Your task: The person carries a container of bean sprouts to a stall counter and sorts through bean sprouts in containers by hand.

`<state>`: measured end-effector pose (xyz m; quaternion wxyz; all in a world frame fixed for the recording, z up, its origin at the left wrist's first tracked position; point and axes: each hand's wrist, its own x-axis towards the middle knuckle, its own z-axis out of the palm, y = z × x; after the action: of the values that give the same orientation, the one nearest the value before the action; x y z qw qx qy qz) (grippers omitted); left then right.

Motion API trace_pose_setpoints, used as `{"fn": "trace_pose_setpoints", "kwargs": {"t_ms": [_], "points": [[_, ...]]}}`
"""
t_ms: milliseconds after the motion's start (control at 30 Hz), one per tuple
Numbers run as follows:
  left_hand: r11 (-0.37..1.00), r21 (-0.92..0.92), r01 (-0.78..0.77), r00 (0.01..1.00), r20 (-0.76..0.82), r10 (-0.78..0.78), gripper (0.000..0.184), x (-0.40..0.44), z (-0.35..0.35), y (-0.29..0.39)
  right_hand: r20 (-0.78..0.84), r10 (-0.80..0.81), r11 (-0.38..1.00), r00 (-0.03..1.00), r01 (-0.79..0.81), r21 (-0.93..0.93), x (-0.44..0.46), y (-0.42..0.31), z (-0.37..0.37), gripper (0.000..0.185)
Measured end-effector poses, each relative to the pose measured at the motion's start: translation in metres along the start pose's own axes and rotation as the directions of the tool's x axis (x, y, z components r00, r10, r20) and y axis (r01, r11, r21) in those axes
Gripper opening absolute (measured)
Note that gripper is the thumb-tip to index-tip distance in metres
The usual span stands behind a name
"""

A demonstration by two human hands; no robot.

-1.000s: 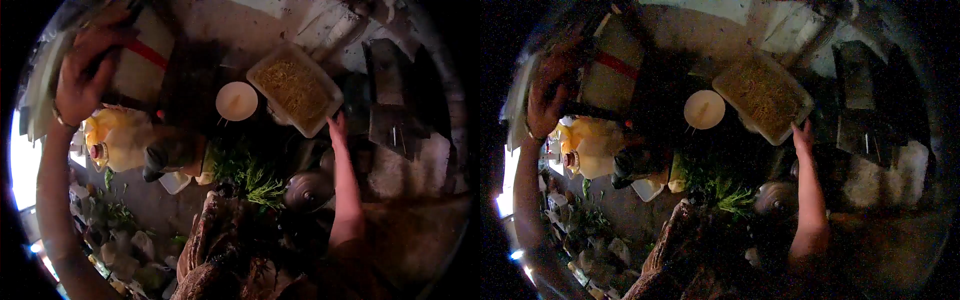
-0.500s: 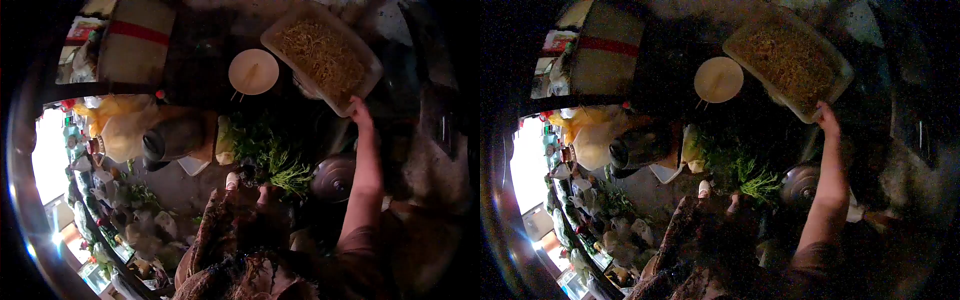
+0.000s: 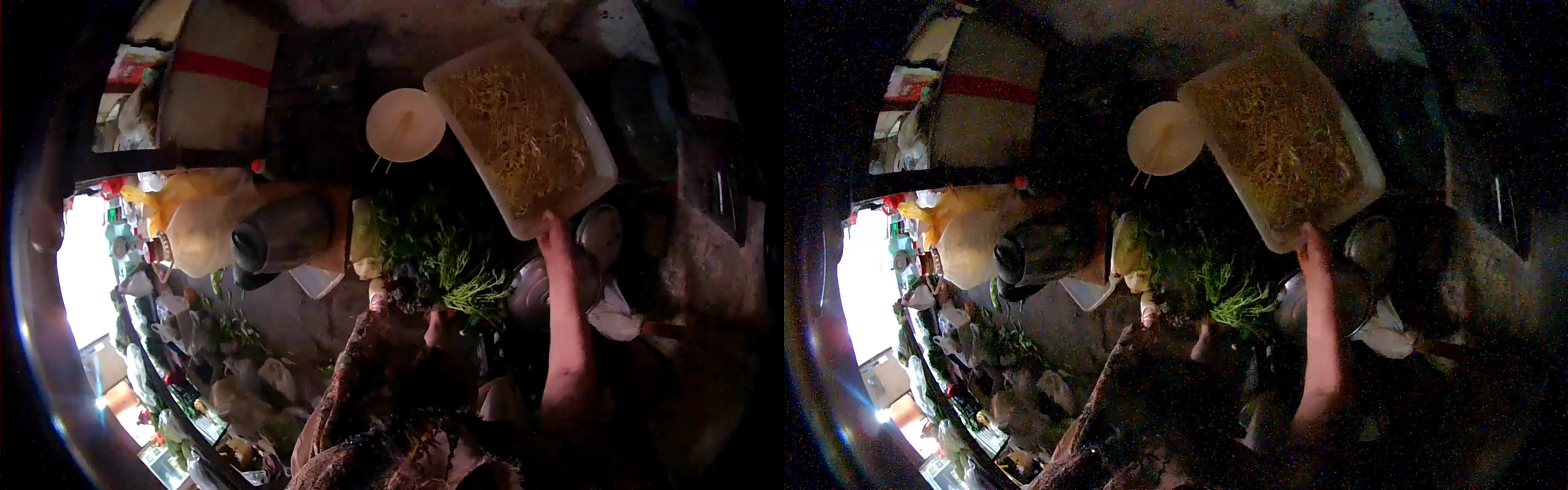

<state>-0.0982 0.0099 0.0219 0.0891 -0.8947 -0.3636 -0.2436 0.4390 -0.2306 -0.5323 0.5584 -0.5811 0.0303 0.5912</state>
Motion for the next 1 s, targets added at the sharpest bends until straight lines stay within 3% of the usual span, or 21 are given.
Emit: {"fn": "trace_pose_setpoints", "kwargs": {"t_ms": [67,100,167,200,267,300,333,400,533,600,667,700,733,800,833,867,933,1000], "points": [[1.000,0.009,-0.003,1.000,0.001,0.003,0.041,0.001,0.002,0.000,-0.013,-0.024,1.000,1.000,0.025,0.015,0.000,0.021,-0.012,0.017],[1.000,0.014,-0.006,1.000,0.002,0.006,0.040,0.003,0.002,0.001,-0.059,0.063,0.996,0.996,-0.059,0.061,0.033,0.062,-0.044,0.015],[0.999,0.029,-0.016,1.000,0.000,0.016,0.039,0.005,0.002,0.001,-0.151,0.175,0.980,0.973,-0.157,0.126,0.032,0.075,-0.048,0.007],[0.999,0.036,-0.022,1.000,-0.003,0.022,0.038,0.006,0.002,0.002,-0.155,0.167,0.980,0.974,-0.146,0.137,0.018,0.068,-0.038,0.007],[0.998,0.053,-0.035,0.999,-0.002,0.035,0.038,0.008,0.003,0.006,-0.152,0.118,0.991,0.981,-0.106,0.085,-0.007,0.059,-0.029,0.026],[0.997,0.064,-0.040,0.999,0.003,0.040,0.038,0.008,0.004,0.008,-0.130,0.028,0.987,0.991,-0.007,0.160,0.006,0.076,-0.034,0.031],[0.996,0.081,-0.046,0.999,0.007,0.046,0.038,0.008,0.004,0.011,-0.132,0.023,0.986,0.991,-0.001,0.166,0.012,0.087,-0.049,0.031],[0.989,0.131,-0.066,0.998,0.030,0.063,0.040,0.010,0.002,0.022,-0.115,-0.002,0.992,0.993,0.017,0.123,-0.006,0.080,-0.035,0.012],[0.877,0.400,-0.266,0.963,0.145,0.226,0.044,0.018,0.004,0.091,-0.053,0.014,0.992,0.998,-0.008,0.128,-0.007,0.084,-0.039,0.013],[0.824,0.475,-0.308,0.951,0.166,0.260,0.047,0.004,0.025,0.134,-0.021,-0.059,0.973,0.998,0.063,0.222,-0.009,0.083,-0.038,0.017],[0.916,0.337,-0.219,0.975,0.117,0.190,0.047,-0.035,0.075,0.159,-0.063,-0.028,0.971,0.998,0.042,0.234,-0.020,0.075,-0.030,0.016],[0.976,0.185,-0.118,0.991,0.080,0.105,0.048,-0.044,0.101,0.181,-0.103,0.003,0.970,0.995,0.022,0.242,-0.022,0.074,-0.026,0.015],[0.943,0.038,-0.329,0.927,0.205,0.315,0.042,-0.025,0.133,0.214,-0.102,-0.001,0.967,0.995,0.027,0.252,-0.019,0.074,-0.026,0.015],[0.968,0.039,-0.247,0.948,0.218,0.233,0.035,-0.031,0.206,0.230,-0.069,-0.086,0.986,0.994,0.094,0.135,-0.009,0.077,-0.032,0.012],[0.985,-0.071,-0.159,0.950,0.259,0.172,0.034,-0.029,0.246,0.227,-0.040,-0.142,0.980,0.989,0.147,0.134,-0.003,0.081,-0.033,0.013],[0.981,-0.188,0.047,0.916,0.399,0.032,0.036,-0.025,0.285,0.220,-0.012,-0.198,0.971,0.980,0.198,0.135,0.002,0.084,-0.035,0.015],[0.966,-0.161,0.203,0.855,0.510,-0.095,0.038,-0.028,0.363,0.201,-0.135,-0.009,0.994,0.991,0.023,0.103,-0.005,0.074,-0.031,0.015],[0.969,-0.154,0.194,0.871,0.482,-0.098,0.042,-0.033,0.447,0.176,-0.139,-0.001,0.999,0.990,0.008,0.048,-0.001,0.074,-0.034,0.017]]}}
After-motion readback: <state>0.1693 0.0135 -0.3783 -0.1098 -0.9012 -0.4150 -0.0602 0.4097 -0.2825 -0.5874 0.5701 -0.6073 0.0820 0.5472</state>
